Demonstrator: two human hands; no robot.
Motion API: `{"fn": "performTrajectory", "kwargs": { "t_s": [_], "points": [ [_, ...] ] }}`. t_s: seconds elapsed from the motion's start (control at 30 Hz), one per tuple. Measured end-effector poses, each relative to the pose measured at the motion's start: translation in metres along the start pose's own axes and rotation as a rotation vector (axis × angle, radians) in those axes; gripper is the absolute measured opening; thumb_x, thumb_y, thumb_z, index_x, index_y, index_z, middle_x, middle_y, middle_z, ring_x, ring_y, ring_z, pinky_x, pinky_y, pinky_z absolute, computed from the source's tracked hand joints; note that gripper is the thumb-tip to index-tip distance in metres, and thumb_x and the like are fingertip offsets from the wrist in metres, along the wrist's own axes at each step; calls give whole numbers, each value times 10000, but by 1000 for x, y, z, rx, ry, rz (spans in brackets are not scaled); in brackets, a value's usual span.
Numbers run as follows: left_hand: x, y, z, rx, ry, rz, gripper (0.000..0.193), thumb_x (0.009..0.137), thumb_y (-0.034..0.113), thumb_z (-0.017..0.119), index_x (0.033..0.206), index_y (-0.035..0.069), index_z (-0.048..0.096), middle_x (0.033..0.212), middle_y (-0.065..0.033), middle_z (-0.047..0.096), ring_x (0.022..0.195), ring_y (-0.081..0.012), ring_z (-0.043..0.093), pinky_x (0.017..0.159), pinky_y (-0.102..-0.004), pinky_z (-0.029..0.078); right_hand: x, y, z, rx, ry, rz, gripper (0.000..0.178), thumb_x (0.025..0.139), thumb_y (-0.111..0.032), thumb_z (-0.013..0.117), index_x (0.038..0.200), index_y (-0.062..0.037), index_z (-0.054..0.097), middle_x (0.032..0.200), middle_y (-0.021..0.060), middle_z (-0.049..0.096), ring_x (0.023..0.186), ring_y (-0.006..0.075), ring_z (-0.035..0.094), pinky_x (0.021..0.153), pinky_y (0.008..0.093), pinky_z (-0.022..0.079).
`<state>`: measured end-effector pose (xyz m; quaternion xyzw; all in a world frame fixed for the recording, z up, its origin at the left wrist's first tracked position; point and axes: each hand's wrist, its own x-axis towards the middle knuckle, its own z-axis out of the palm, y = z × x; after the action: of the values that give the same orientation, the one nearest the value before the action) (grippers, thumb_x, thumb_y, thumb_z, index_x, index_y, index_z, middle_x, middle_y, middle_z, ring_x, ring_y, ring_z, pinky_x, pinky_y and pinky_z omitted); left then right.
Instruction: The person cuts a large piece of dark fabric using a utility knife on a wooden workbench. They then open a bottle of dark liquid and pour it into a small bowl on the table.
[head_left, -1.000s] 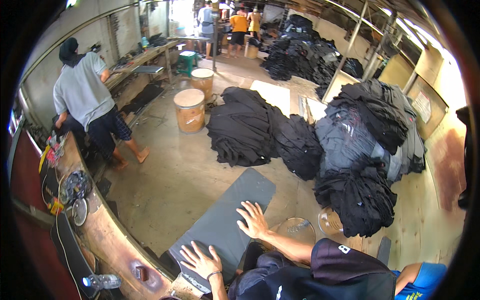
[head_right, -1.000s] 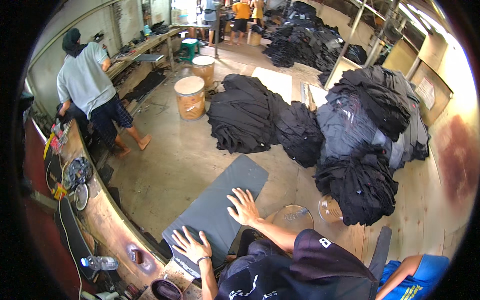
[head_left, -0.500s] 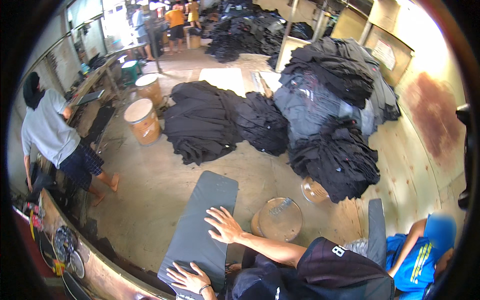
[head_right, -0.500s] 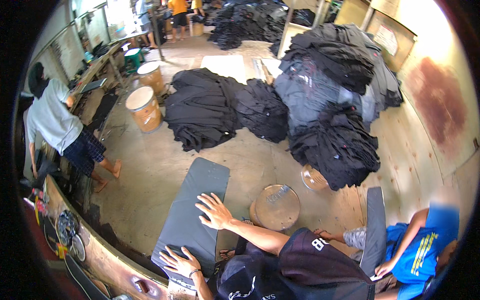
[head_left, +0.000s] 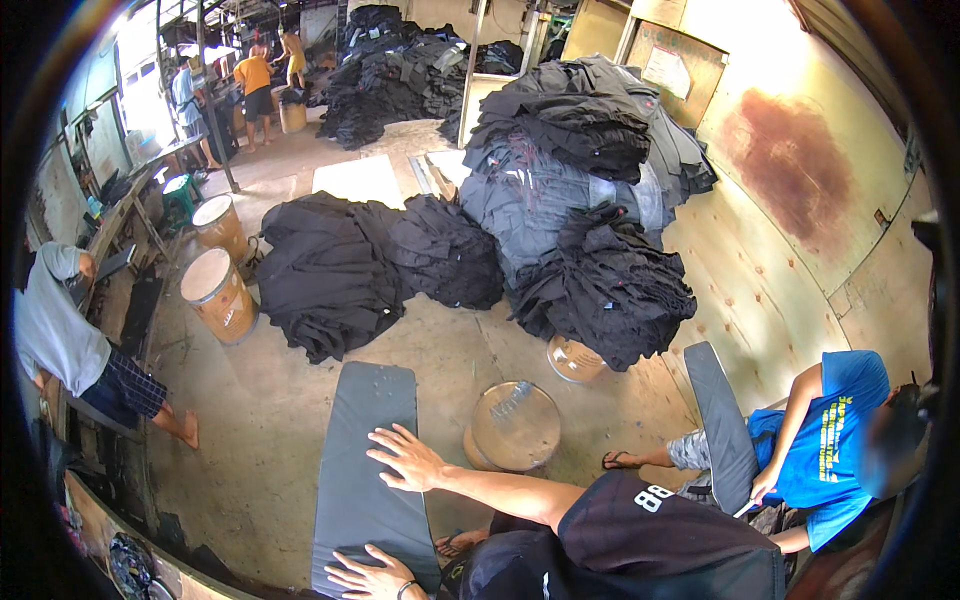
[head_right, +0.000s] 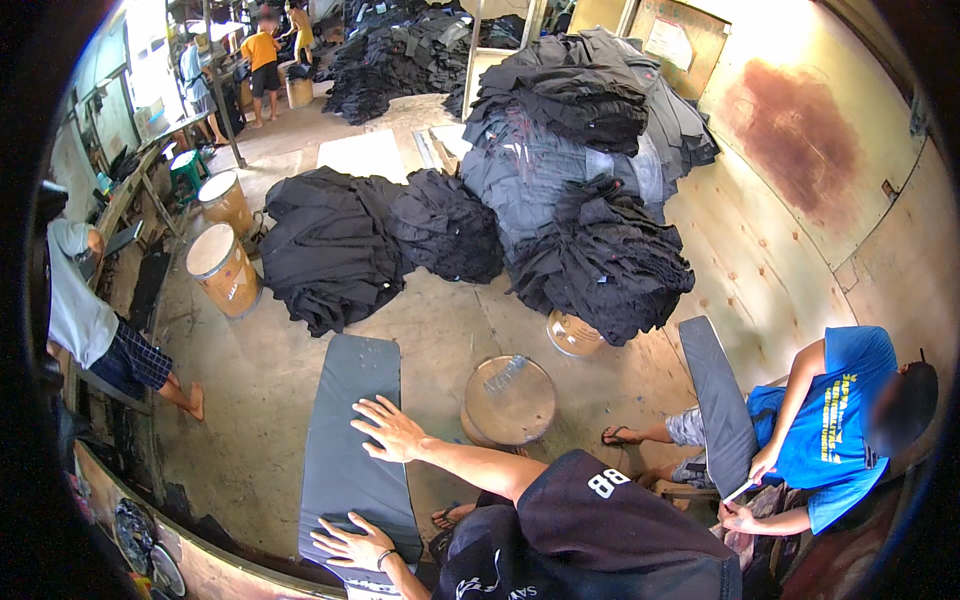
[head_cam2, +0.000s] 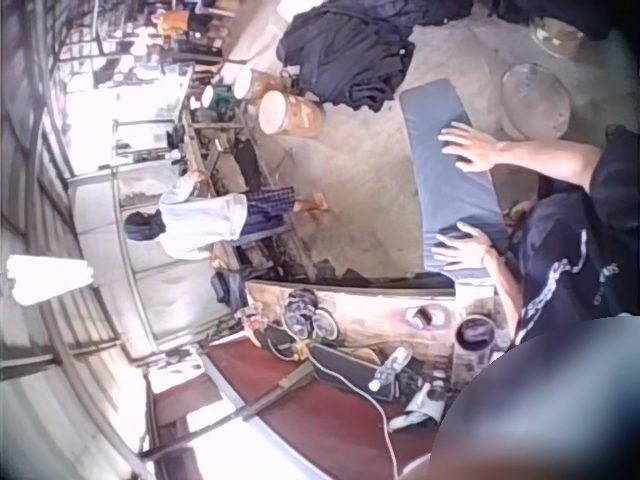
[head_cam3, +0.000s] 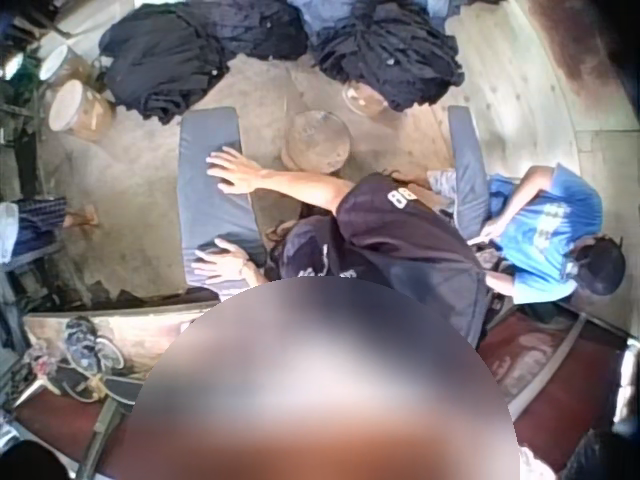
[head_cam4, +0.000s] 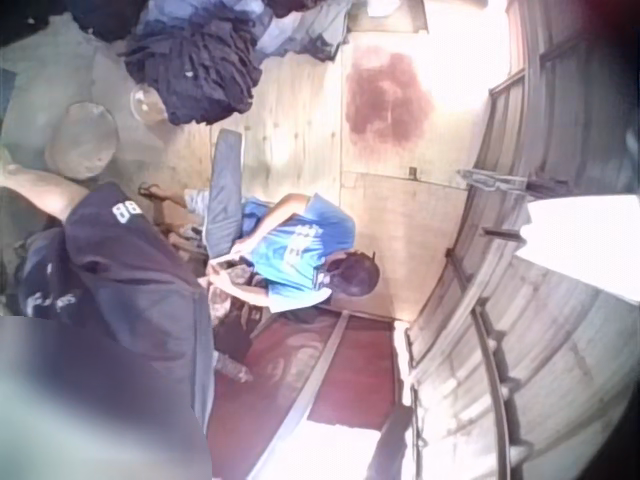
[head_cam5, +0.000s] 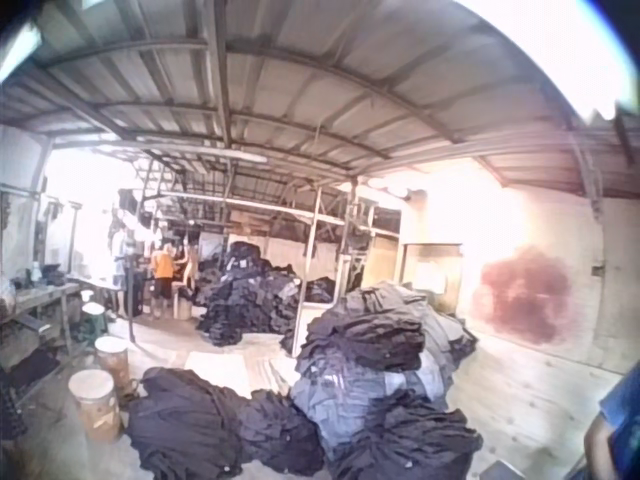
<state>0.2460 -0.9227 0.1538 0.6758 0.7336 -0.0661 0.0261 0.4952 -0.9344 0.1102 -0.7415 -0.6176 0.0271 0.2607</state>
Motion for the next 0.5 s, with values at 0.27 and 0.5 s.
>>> {"fn": "performTrajectory", "kwargs": {
  "t_s": [0.27,0.5],
  "points": [
    [0,-5,9,-34,46,18,735,1087,666,351,1683,237,317,1783,-81,196,1648,-275,172,1300,-613,153,-3,0,-1,-8,11,22,565,1001,-361,640,1490,-96,542,1654,193,384,1563,356,327,1315,570,210],
    [2,-12,22,-104,112,74,730,1087,611,411,1666,170,356,1768,-147,221,1643,-312,189,1310,-607,128,-1,-2,-7,26,29,15,565,976,-350,674,1466,-90,565,1634,208,407,1550,373,346,1298,582,227]
  ]
}}
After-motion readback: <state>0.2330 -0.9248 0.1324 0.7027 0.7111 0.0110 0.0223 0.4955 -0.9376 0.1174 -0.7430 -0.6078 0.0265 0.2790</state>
